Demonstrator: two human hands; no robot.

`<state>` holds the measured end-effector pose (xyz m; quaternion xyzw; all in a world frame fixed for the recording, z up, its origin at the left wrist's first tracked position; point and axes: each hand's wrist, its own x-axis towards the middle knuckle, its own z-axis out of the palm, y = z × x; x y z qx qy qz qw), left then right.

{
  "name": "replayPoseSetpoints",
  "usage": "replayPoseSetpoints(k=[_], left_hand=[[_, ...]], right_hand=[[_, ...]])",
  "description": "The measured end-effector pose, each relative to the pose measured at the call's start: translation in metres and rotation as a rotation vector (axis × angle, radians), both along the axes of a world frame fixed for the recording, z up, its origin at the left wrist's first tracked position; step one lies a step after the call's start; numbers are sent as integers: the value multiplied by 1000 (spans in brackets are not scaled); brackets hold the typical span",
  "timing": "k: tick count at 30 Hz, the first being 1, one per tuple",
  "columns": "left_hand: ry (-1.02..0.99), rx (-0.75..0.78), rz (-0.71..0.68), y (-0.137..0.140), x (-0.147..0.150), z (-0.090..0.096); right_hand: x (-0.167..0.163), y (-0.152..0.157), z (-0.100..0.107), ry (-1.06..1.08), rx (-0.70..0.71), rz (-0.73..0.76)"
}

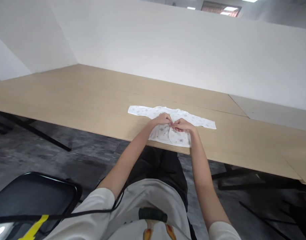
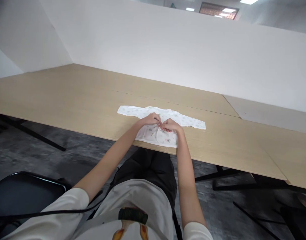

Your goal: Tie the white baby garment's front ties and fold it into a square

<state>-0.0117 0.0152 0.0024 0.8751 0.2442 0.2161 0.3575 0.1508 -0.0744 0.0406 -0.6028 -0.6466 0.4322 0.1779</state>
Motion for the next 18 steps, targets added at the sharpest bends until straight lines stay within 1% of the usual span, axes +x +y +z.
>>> replayPoseSetpoints(k=[4, 6, 8, 10, 14, 18], left_hand=[[38, -154, -102, -2, -5, 7], [54, -205, -153, -4, -9, 11], [61, -219, -177, -6, -11, 15], [64, -200, -170, -8, -12, 18], [69, -171, -185, -6, -12, 18], [43, -232, -218, -3, -12, 17]], right_hand=[[7, -1, 2, -23, -30, 19], [9, -2, 3, -25, -45, 31], [10, -2, 3, -25, -48, 41], [11, -1, 2, -9, -47, 65], [13, 0, 1, 53, -34, 75], [13, -1, 2, 101, -26, 90]])
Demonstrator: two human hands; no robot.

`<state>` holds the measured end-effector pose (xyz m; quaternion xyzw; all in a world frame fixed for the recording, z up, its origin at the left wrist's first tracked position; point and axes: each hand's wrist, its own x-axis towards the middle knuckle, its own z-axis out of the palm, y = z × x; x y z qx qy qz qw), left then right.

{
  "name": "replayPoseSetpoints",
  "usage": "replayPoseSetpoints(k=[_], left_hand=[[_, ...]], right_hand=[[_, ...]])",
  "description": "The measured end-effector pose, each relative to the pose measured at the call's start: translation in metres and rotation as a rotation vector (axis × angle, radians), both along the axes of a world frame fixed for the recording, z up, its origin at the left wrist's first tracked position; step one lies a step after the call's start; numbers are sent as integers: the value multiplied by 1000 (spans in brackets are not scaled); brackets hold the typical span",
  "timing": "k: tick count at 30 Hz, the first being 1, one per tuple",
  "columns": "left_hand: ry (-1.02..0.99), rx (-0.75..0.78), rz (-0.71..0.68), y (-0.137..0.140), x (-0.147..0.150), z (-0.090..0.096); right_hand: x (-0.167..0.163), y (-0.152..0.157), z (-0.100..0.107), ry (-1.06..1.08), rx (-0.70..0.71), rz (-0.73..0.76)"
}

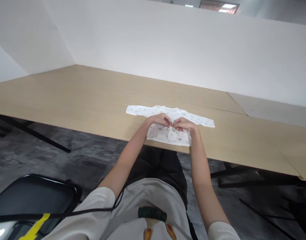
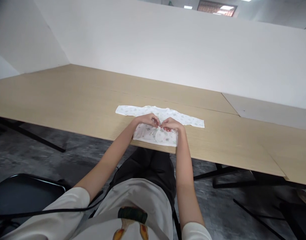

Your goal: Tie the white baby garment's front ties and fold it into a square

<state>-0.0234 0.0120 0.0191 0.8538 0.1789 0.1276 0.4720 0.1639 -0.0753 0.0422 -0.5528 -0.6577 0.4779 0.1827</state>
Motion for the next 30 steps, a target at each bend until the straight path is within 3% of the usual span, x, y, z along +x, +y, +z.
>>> replayPoseSetpoints(k=[13, 19, 27, 30], left_hand=[[-24, -150, 1, 0, -2, -1], [-33, -153, 24, 1, -3, -2], [-51, -118, 130, -6, 0, 4], [-61, -114, 102, -3, 0, -1]], right_hand=[[-3, -1, 4, 65, -40, 7], [2, 5, -5, 106, -76, 23], [2, 11, -13, 58, -4, 16], [1, 13, -17, 63, -1, -2]])
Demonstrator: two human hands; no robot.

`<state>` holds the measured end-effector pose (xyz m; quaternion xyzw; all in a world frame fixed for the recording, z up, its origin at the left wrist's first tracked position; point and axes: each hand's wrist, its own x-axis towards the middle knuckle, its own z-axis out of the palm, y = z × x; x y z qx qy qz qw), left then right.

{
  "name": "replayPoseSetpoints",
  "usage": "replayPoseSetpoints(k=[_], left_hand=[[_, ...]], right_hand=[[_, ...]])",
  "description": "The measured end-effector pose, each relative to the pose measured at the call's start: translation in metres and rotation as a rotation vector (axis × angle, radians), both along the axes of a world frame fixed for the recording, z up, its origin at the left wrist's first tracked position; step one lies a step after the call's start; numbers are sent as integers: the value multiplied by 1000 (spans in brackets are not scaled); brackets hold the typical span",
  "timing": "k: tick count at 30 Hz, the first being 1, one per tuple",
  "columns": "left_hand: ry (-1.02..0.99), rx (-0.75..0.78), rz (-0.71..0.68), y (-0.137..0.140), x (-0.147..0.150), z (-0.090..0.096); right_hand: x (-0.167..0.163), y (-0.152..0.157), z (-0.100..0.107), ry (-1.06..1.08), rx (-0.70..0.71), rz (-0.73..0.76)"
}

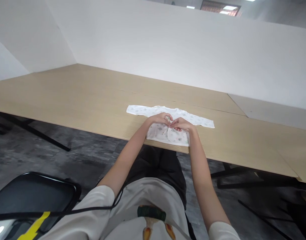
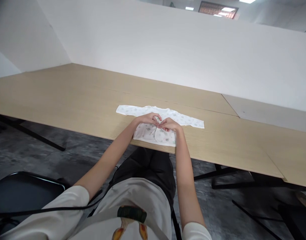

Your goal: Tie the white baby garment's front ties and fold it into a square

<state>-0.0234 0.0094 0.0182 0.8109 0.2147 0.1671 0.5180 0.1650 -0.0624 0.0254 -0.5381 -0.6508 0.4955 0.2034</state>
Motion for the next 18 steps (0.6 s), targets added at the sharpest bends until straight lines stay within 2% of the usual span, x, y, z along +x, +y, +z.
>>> replayPoseSetpoints(k=[5, 10, 14, 18], left_hand=[[17, -3, -74, 5, -2, -4], [76, 10, -72, 7, -3, -6], [107, 122, -14, 8, -1, -8], [138, 247, 18, 3, -1, -2]], right_hand=[[-4, -5, 7, 0, -48, -13], [-4, -6, 10, -26, -85, -40], [-3, -4, 8, -48, -111, -68], [-5, -3, 7, -70, -150, -135]])
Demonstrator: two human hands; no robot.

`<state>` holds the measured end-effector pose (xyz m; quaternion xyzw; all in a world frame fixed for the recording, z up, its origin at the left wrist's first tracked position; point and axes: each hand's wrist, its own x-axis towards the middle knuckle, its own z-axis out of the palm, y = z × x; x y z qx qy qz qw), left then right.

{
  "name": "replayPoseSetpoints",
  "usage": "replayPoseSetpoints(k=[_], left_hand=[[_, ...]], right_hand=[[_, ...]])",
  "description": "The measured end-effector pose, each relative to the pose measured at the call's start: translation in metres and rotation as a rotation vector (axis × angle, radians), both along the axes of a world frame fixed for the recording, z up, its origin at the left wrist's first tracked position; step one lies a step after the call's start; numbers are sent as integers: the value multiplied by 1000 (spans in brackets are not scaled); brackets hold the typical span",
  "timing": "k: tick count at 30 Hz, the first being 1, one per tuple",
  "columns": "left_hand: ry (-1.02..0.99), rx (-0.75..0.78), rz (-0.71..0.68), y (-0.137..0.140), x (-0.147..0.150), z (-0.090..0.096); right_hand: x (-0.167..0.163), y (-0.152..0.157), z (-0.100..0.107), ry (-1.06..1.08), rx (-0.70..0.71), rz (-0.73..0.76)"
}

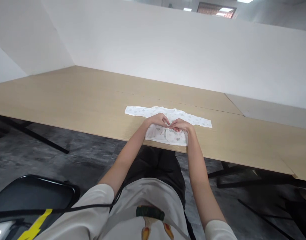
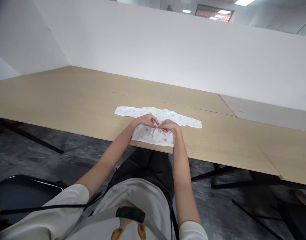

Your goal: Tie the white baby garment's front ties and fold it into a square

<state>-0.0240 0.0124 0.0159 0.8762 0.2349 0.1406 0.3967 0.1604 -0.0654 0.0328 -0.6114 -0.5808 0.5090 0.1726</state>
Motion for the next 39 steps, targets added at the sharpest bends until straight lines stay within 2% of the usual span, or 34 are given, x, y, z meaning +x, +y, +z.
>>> replayPoseSetpoints(k=[4, 12, 14, 16, 17, 19, 21, 23, 26, 29, 32, 34, 36, 39], left_hand=[[16, 4, -9, -2, -1, 4], [-44, -88, -56, 7, -2, -4], [-100, -57, 35, 11, -6, -5], [-173, 70, 238, 17, -15, -7], [-191, 158, 349, 21, -22, -8], [-149, 329, 525, 31, -41, -9], [-2, 453, 633, 40, -64, -10], [182, 515, 703, 47, -87, -10], [363, 518, 722, 54, -113, -10], [408, 457, 644, 61, -123, -4], [385, 472, 606, 74, -121, 18], [326, 554, 649, 85, -119, 46], [232, 666, 719, 93, -118, 82], [90, 853, 812, 92, -124, 134]], right_hand=[[-1, 0, 2, 18, -36, -40], [-3, -3, 1, 28, -11, -26], [-2, -2, -1, 23, 1, -16], [4, 2, -3, 53, 60, -72], [9, 6, -4, 74, 133, -170], [26, 13, -7, 63, 353, -488], [50, 18, -11, -101, 565, -779], [77, 17, -17, -376, 653, -852], [111, 6, -27, -735, 560, -718], [129, -6, -28, -1015, 489, -497], [134, -5, -6, -1233, 417, -253], [137, 1, 23, -1322, 411, -208], [140, 6, 62, -1376, 531, -295], [148, 2, 117, -1377, 790, -519]])
